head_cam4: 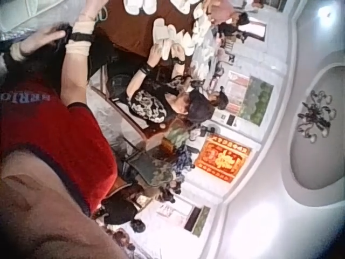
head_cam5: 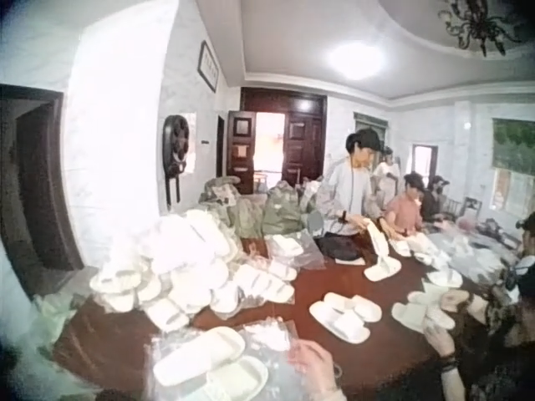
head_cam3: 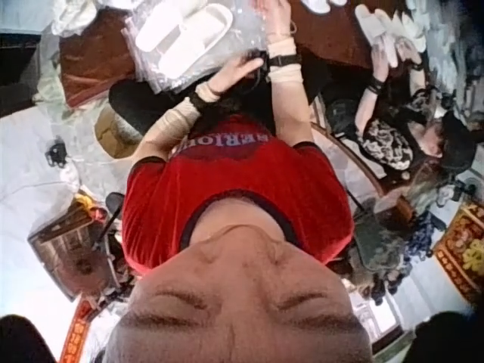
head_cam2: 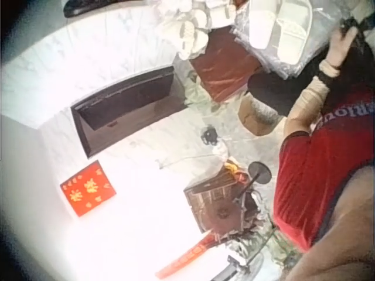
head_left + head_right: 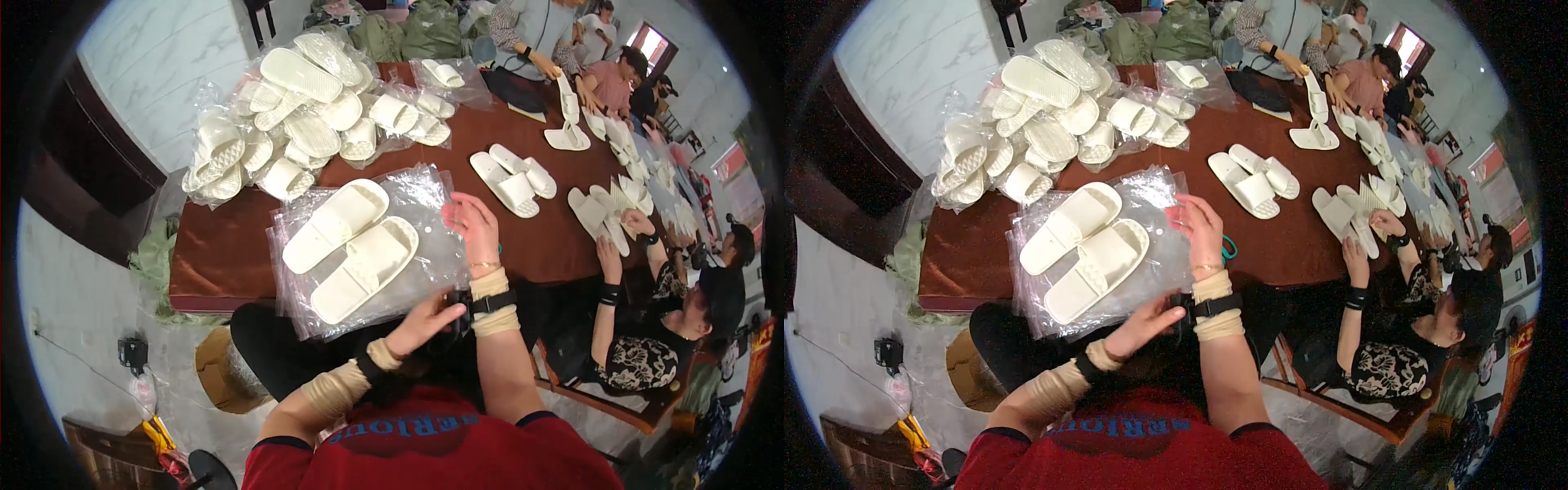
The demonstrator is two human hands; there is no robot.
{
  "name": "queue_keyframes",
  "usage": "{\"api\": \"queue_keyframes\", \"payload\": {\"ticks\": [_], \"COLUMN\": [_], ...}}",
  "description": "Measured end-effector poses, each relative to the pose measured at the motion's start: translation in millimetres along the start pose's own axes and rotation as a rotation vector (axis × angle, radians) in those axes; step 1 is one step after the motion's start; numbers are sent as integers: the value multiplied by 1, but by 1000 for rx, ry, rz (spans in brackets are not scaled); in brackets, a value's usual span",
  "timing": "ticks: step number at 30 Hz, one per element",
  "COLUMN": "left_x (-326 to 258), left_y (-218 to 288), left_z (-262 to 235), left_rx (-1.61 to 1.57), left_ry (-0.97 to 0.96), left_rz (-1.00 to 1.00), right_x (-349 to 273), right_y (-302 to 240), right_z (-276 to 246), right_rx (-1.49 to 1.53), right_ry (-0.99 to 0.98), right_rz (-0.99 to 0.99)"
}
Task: Packing pairs of slippers into plastic bags at a table with other workers.
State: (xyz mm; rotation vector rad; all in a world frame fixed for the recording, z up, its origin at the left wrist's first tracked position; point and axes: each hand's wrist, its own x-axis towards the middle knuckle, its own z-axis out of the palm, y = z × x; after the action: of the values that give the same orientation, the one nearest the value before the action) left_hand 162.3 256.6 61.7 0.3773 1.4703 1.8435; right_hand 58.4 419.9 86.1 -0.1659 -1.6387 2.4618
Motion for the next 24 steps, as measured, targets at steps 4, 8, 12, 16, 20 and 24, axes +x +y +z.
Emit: {"api": "queue_keyframes", "payload": {"ticks": [4,8,12,16,20,24], "left_x": [5,-14,-14,-24,-44,-45], "left_y": [-20,-3,-16,-14,15,-46], "left_z": [26,50,32,-53,-146,-215], "left_rx": [-15,-82,-74,655,1059,1112], "left_ry": [90,225,146,567,1135,1308], "left_rz": [-29,-47,-45,396,554,409], "right_x": [-15,-27,-22,-19,-7,14], "right_y": [4,5,21,20,26,77], "right_z": [-4,-10,3,31,69,97], "right_rx": [-559,-1387,-1398,-1441,-1594,-1600], "right_ry": [148,-35,-463,-645,-1020,-1080], "right_rz": [-235,-816,-788,-730,-781,-475]}}
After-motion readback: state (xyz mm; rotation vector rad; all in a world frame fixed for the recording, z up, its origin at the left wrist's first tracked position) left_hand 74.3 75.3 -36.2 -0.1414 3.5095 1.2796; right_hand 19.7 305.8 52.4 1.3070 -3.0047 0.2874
